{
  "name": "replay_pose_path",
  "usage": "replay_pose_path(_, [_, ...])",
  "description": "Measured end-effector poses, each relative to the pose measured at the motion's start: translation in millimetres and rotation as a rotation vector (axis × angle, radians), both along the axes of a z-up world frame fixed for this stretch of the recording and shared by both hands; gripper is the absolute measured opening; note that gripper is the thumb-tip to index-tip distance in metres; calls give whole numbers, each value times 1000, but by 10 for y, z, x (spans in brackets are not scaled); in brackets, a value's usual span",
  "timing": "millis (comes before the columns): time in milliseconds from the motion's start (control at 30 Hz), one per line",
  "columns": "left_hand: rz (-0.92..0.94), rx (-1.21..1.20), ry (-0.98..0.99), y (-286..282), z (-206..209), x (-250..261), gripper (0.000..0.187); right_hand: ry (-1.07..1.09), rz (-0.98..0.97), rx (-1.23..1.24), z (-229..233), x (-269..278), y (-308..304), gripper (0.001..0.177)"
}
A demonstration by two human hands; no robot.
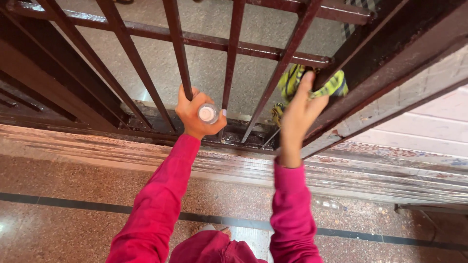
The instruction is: The person cleans a brown metal gate by spraying a liquid from a bottle and wiping the bars with a patterned cloth. They systematically clean vertical and horizontal bars, moving along the gate's length.
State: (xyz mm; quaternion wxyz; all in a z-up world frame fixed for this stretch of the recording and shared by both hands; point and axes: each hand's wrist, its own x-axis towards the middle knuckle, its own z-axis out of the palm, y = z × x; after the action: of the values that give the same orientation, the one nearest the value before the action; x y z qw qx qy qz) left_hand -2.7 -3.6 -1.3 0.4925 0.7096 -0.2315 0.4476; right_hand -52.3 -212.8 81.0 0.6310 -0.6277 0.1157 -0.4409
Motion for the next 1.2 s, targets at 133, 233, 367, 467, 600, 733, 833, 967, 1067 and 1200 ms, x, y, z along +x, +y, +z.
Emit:
replay_pose_path(133, [3,-11,-6,0,33,-8,31,234,-288,-208,-483,-154,389,50])
replay_pose_path(233, [5,-8,-7,-6,28,-19,31,-29,-276,-387,-976,-256,634,60])
replay_pose_path(367, [-15,-9,-23,3,27,-26,31,79,-152,-262,-1200,-295,610,59])
replay_pose_path(467, [-9,-16,-16,0,43,-12,31,-43,-15,-163,-911,-130,252,47])
replay_pose_path(600, [39,3,-18,-6,25,-15,31,58,497,240,-453,-34,-360,29])
replay_pose_path(733, [38,1,-17,-21,30,0,32,78,430,155,-483,-19,-336,27])
replay_pose_path(833, [35,0,-3,-19,22,-5,32,84,62,47,-685,-36,1,29])
replay_pose_path(967, [51,-8,-25,-25,21,2,32,-183,-180,-264,-973,-174,482,40])
replay_pose_path(1067, [60,1,-1,-33,7,14,33,-131,-309,-453,-1282,-231,591,37])
replay_pose_path(1200, [59,6,-10,-24,33,-7,32,125,156,-96,-1608,-172,-24,31])
